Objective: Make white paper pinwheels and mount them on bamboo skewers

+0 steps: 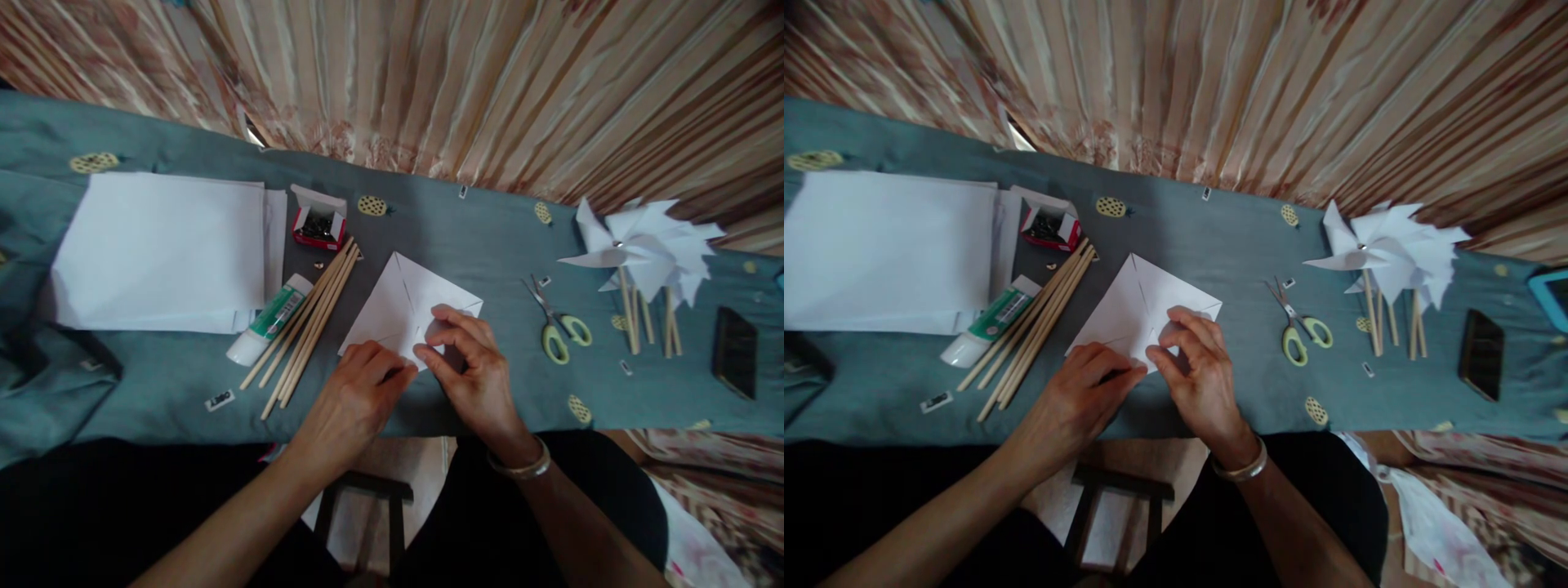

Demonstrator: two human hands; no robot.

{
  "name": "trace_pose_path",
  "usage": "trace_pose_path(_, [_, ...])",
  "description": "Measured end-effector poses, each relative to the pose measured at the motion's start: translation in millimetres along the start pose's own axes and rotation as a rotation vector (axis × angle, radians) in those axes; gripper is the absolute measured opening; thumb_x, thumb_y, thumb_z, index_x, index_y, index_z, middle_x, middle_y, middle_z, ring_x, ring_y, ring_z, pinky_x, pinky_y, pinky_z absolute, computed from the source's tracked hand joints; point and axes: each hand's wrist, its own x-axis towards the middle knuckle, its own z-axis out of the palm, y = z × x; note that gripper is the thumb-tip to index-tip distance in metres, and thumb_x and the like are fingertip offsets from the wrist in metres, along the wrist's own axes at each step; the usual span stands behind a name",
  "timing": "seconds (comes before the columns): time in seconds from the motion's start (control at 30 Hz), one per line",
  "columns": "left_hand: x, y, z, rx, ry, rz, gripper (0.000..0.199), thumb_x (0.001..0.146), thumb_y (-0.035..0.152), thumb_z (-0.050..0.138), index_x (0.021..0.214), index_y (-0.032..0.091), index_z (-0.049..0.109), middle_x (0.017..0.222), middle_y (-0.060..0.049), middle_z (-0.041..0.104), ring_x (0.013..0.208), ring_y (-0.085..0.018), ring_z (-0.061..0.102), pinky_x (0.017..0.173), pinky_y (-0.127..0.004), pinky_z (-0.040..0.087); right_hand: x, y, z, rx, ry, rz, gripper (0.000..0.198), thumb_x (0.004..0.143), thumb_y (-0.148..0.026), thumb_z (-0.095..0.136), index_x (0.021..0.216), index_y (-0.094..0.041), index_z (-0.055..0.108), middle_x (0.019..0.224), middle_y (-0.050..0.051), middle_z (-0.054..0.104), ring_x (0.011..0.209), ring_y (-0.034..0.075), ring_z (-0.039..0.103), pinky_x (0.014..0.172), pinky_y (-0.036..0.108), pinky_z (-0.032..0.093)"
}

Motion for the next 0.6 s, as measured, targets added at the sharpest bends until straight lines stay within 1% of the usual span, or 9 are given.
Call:
trace_pose_path(0.1, [0.3, 0.6, -0.9, -0.005, -0.007, -0.004, 0.016, 0.094, 0.018, 0.052, 0.101, 0.015, 0.065, 0.087, -0.005, 0.066, 0.083, -0.020, 0.055, 0.073, -0.036, 0.047, -0.9, -1.7, -0.6, -0.024, -0.003, -0.037, 0.004, 0.086, -0.027, 0.066, 0.089, -0.025, 0.065, 0.123, 0.007, 0.064, 0.118, 0.027, 0.055, 0.101, 0.050, 0.045])
trace_pose_path(0.23, [0.6, 1.3, -1.6, -0.016, -0.010, -0.006, 0.016, 0.094, 0.017, 0.052, 0.101, 0.014, 0.066, 0.087, -0.006, 0.066, 0.084, -0.020, 0.055, 0.073, -0.036, 0.047, -3.0, -2.8, -1.1, -0.085, -0.023, -0.124, 0.016, 0.090, -0.024, 0.060, 0.104, -0.024, 0.067, 0.130, 0.008, 0.061, 0.122, 0.027, 0.052, 0.105, 0.049, 0.044])
trace_pose_path(0.3, [0.7, 1.7, -1.9, -0.014, -0.012, -0.005, 0.017, 0.095, 0.018, 0.051, 0.100, 0.014, 0.066, 0.087, -0.006, 0.066, 0.083, -0.019, 0.055, 0.073, -0.036, 0.047, -4.1, -1.6, -0.7, -0.117, -0.031, -0.170, 0.020, 0.091, -0.022, 0.058, 0.109, -0.024, 0.066, 0.132, 0.008, 0.059, 0.124, 0.027, 0.051, 0.106, 0.050, 0.043])
trace_pose_path(0.47, [0.8, 2.0, -2.2, -0.004, -0.020, -0.008, 0.016, 0.094, 0.017, 0.053, 0.100, 0.012, 0.066, 0.087, -0.006, 0.065, 0.084, -0.020, 0.054, 0.073, -0.036, 0.047, -5.7, 2.8, 1.3, -0.180, -0.022, -0.244, 0.023, 0.091, -0.020, 0.058, 0.112, -0.017, 0.066, 0.133, 0.011, 0.059, 0.125, 0.026, 0.051, 0.108, 0.049, 0.044])
trace_pose_path(0.6, [0.8, 1.6, -1.6, -0.002, -0.012, -0.003, 0.015, 0.093, 0.016, 0.053, 0.099, 0.012, 0.067, 0.086, -0.006, 0.066, 0.083, -0.020, 0.055, 0.073, -0.036, 0.047, -6.0, 4.3, 2.0, -0.213, -0.022, -0.274, 0.024, 0.091, -0.019, 0.058, 0.114, -0.016, 0.065, 0.134, 0.013, 0.058, 0.126, 0.026, 0.050, 0.107, 0.049, 0.045])
